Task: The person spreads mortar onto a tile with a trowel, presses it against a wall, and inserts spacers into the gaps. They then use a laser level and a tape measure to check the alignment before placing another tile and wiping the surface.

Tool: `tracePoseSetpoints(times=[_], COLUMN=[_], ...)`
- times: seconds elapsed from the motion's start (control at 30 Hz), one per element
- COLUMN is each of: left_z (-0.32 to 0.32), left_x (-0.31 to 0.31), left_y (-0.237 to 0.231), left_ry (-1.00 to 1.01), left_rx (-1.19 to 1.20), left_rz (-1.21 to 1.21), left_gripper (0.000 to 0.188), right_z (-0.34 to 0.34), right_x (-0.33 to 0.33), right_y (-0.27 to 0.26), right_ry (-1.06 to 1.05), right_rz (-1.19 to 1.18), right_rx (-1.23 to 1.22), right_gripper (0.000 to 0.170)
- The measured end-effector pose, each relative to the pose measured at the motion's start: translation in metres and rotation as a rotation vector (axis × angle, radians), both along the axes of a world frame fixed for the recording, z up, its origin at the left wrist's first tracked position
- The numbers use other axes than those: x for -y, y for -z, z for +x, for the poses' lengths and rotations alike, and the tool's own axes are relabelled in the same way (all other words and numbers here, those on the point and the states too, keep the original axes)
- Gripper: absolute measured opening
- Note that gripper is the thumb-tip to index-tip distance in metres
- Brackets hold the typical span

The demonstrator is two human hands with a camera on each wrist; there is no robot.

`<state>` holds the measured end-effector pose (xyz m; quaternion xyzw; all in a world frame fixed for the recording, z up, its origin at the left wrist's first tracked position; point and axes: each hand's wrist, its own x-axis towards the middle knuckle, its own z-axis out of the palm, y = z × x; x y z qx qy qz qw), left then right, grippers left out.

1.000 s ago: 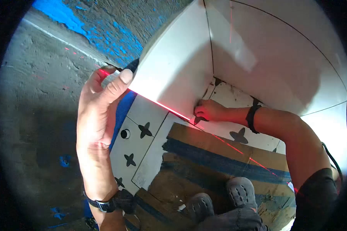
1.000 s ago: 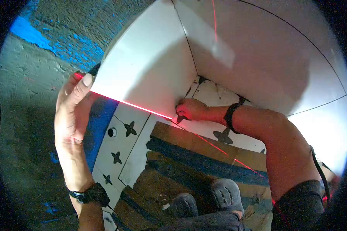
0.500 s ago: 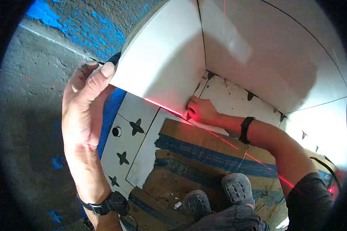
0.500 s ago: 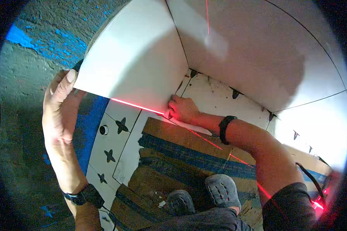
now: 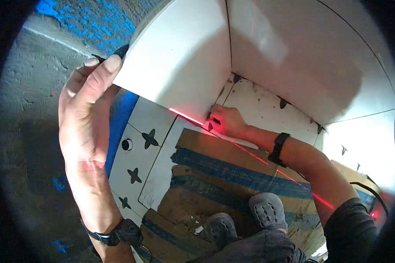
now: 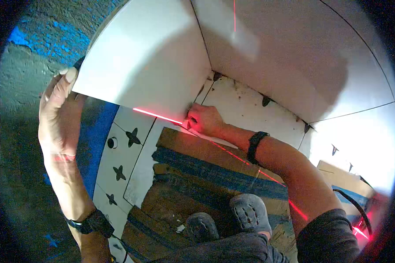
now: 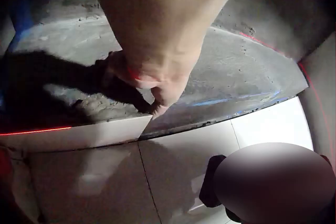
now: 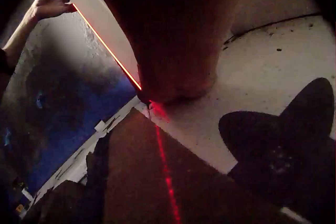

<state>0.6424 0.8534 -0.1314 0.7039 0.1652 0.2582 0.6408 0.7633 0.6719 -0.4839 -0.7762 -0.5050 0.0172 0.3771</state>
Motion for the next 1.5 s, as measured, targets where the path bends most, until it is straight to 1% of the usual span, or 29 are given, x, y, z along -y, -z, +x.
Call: tracePoseSetpoints(times=[0.03,0.13,0.17,0.27,0.3,0.33,0.4,0.5,0.63,0.87,0.93,1.03,1.1,1.17,1.23,1.27,1.37,1.43,1.5], left_z=[-0.001,-0.001,-0.002,-0.003,-0.004,-0.003,-0.001,-0.002,-0.002,-0.004,-0.003,-0.003,-0.006,-0.006,-0.006,-0.005,-0.001,0.000,0.001], left_x=[-0.004,-0.003,-0.006,-0.003,-0.008,-0.008,-0.006,-0.007,-0.003,0.003,0.003,0.003,0.002,0.003,0.005,0.002,0.004,0.002,-0.002], left_y=[0.001,0.001,0.002,0.002,0.002,0.002,0.002,0.002,0.001,0.006,0.006,0.006,0.006,0.004,0.000,-0.001,-0.012,-0.020,-0.024], left_ry=[0.042,0.032,0.074,0.034,0.071,0.072,0.046,0.037,0.021,0.010,0.015,0.004,-0.004,0.024,0.049,0.079,0.056,0.100,0.106], left_rx=[0.014,0.001,0.012,0.006,-0.043,-0.042,0.002,0.005,0.010,0.032,0.037,0.022,-0.043,-0.056,-0.063,-0.069,-0.114,-0.171,-0.197], left_rz=[0.021,0.020,0.010,0.018,0.040,0.039,-0.024,0.011,0.026,-0.019,-0.028,-0.014,0.014,-0.004,-0.046,-0.022,-0.060,-0.117,-0.099], left_gripper=[0.045,0.044,0.044,0.044,0.033,0.033,0.051,0.054,0.054,0.047,0.046,0.048,0.048,0.047,0.044,0.043,0.044,0.074,0.075], right_z=[-0.001,0.000,-0.001,-0.003,-0.003,-0.004,-0.004,-0.006,-0.007,-0.005,-0.005,-0.007,-0.009,-0.008,-0.006,-0.005,0.005,0.014,0.024], right_x=[0.000,-0.002,-0.002,-0.003,-0.004,-0.003,-0.004,-0.004,-0.004,-0.003,-0.002,0.000,0.002,0.001,0.003,0.003,0.003,-0.001,-0.004], right_y=[0.000,0.001,0.001,-0.002,-0.002,-0.002,-0.001,0.000,-0.003,-0.003,-0.005,-0.013,-0.014,-0.018,-0.019,-0.019,-0.020,-0.013,-0.011], right_ry=[-0.008,-0.006,-0.004,0.041,0.055,0.067,0.070,0.083,0.107,0.089,0.093,0.080,0.093,0.103,0.063,0.060,-0.031,-0.067,-0.096], right_rz=[0.030,0.020,0.020,-0.034,-0.008,0.018,0.023,0.019,0.001,0.034,-0.011,-0.038,-0.041,-0.030,-0.042,-0.024,-0.121,-0.141,-0.162], right_rx=[-0.041,-0.057,-0.057,-0.040,-0.036,-0.033,-0.024,-0.008,-0.023,-0.027,-0.031,-0.057,-0.049,-0.037,-0.097,-0.096,-0.149,-0.145,-0.144], right_gripper=[0.019,0.019,0.019,0.020,0.019,0.018,0.018,0.017,0.017,0.018,0.020,0.023,0.024,0.026,0.035,0.035,0.030,0.028,0.027])
